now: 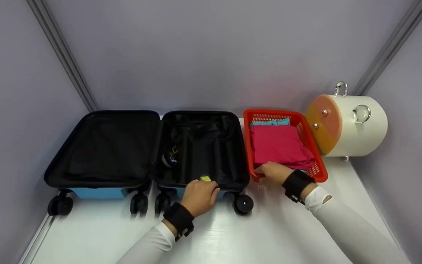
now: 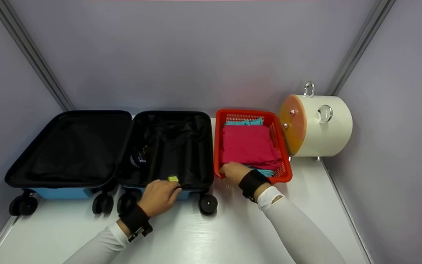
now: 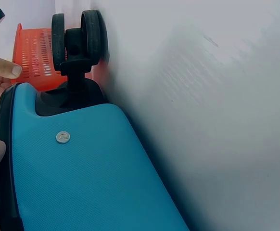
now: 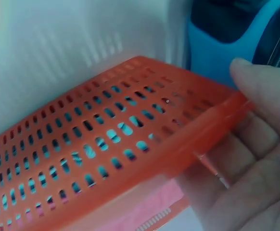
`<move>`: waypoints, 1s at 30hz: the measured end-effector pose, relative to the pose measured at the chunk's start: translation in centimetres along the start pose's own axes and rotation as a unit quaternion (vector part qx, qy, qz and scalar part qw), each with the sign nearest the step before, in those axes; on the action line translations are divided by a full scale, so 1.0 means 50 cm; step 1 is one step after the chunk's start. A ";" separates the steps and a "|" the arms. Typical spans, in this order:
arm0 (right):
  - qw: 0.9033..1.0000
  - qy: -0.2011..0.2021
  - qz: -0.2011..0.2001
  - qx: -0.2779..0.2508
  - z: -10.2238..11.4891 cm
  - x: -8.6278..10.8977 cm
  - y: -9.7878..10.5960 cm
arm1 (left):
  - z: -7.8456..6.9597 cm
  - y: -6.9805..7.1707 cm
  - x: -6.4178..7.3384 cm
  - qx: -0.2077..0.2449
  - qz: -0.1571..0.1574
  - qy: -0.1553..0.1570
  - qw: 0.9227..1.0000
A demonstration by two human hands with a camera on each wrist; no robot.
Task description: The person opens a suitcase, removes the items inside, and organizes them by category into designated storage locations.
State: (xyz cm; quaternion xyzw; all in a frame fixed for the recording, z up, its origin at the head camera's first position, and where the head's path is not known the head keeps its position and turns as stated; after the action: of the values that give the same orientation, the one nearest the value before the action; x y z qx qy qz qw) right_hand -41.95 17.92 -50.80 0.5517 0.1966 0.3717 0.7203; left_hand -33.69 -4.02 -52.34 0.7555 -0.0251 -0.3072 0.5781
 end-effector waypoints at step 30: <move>0.967 -0.134 -0.214 0.016 -0.149 0.131 0.222 | -0.006 0.000 0.001 0.015 -0.020 -0.014 1.000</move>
State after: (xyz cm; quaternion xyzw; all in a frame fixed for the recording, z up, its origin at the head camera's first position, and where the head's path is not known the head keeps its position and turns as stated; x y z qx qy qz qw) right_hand -46.42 28.95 -41.85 0.5528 0.2178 0.1283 0.7940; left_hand -33.50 -3.76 -52.32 0.7602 -0.0231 -0.3286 0.5599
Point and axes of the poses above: each hand's wrist, its own x-axis away from the middle knuckle, its own y-axis out of the back of the hand, z = x × y, the point moved 7 cm from there along -x, towards the middle knuckle, and after that the axes turned 4 degrees about y, right-handed, at the moved point
